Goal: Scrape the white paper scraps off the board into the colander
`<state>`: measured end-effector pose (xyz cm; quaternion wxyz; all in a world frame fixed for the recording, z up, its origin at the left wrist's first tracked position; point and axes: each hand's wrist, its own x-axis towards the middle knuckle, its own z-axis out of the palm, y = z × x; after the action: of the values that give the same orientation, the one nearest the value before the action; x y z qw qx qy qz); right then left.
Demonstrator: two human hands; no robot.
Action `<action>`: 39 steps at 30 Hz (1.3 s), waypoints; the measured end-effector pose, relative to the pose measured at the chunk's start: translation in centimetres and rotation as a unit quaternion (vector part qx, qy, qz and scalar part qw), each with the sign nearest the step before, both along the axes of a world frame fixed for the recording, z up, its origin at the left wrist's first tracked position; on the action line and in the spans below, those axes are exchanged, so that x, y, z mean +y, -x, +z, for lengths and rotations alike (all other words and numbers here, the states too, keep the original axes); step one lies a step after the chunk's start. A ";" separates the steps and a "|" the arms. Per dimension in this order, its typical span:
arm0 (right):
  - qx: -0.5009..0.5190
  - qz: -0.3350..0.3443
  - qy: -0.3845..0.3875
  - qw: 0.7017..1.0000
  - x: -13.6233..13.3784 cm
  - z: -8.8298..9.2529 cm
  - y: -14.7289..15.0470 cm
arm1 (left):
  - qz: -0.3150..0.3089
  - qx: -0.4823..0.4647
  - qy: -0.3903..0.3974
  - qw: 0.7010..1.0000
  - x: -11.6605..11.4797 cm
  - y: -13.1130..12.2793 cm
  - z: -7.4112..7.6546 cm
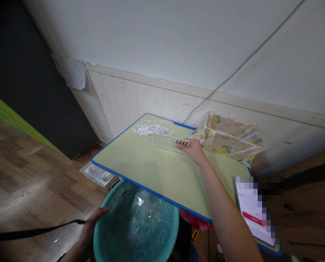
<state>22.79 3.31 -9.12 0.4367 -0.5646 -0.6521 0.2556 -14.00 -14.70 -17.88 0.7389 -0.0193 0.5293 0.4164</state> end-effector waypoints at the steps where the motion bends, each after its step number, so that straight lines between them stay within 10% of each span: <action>1: -0.002 -0.003 -0.001 1.000 0.1 0.0 -0.1 | -0.003 0.002 -0.001 1.000 0.1 0.0 0.1; 39: 0.079 0.036 0.043 0.995 -0.7 0.2 0.6 | -0.039 0.034 -0.102 0.993 3.5 2.5 -0.5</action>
<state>22.23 2.64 -8.90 0.4524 -0.5370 -0.6242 0.3426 -16.52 -11.22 -18.37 0.7341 0.0911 0.5097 0.4393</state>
